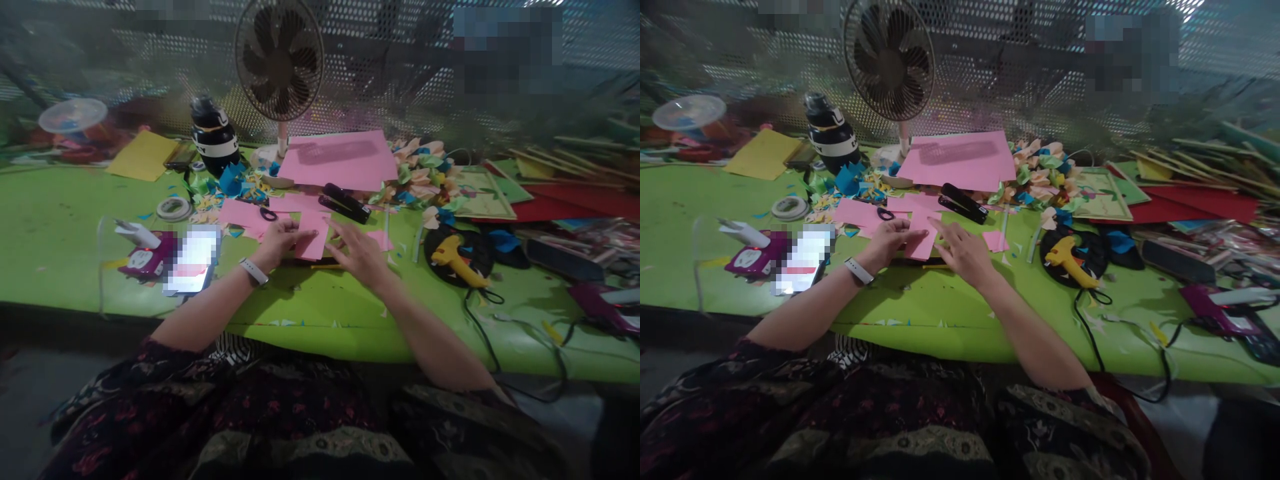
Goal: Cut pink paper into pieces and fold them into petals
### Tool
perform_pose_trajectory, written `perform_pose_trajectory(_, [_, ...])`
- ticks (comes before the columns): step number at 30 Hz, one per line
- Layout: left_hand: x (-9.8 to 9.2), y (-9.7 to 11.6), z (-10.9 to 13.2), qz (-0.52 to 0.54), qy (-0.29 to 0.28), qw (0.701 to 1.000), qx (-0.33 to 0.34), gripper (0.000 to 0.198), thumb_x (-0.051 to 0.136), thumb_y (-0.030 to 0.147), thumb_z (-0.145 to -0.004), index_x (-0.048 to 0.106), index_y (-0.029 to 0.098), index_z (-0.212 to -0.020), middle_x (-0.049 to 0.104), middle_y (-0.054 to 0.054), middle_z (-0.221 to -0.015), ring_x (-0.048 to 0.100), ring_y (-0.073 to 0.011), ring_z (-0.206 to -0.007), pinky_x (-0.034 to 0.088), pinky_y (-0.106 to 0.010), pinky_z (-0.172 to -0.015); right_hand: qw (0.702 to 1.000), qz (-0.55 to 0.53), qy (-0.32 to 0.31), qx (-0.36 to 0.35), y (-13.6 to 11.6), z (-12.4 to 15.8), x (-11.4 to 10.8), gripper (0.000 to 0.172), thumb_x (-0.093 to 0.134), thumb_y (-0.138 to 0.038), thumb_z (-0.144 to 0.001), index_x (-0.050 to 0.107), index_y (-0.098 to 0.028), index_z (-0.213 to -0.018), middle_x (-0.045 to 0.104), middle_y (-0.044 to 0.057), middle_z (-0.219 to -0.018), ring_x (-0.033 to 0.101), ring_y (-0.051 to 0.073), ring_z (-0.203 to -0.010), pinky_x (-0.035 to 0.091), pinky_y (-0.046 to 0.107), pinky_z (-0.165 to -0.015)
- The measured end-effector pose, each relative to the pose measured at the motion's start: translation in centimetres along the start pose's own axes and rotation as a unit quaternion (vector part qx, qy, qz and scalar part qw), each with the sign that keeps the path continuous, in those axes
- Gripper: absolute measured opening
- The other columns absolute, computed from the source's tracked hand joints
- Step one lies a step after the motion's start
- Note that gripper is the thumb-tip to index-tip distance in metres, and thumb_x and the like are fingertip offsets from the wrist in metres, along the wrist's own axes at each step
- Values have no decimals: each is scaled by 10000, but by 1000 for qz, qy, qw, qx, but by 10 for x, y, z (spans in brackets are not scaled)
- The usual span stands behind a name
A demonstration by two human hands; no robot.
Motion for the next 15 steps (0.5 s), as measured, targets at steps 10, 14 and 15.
perform_pose_trajectory(10, [-20,-3,-18,-9,67,998,2,250,899,298,-709,695,162,-761,685,9,-709,597,-111,-649,489,-243,-676,999,14,46,-21,6,-2,5,247,608,-217,-1001,820,-226,-1128,807,81,-933,718,227,-813,551,345,-664])
perform_pose_trajectory(14, [-22,-6,-26,-67,58,996,-20,181,802,222,-788,718,159,-936,701,-11,-769,634,-140,-698,506,-265,-726,997,9,79,-16,8,0,2,252,600,-234,-1005,824,-212,-1118,810,84,-908,726,229,-800,563,345,-662])
perform_pose_trajectory(15, [-23,-4,-26,-104,61,993,-19,226,798,212,-789,717,158,-993,706,-18,-785,638,-148,-703,504,-272,-723,995,5,93,-21,8,0,1,253,597,-239,-1009,824,-204,-1114,812,87,-918,731,229,-807,570,347,-672])
Point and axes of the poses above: each hand's wrist, its own z-axis away from the middle knuckle, its own x-axis out of the palm, y = z × x, the point moved 4 cm from there along -z, towards the middle knuckle
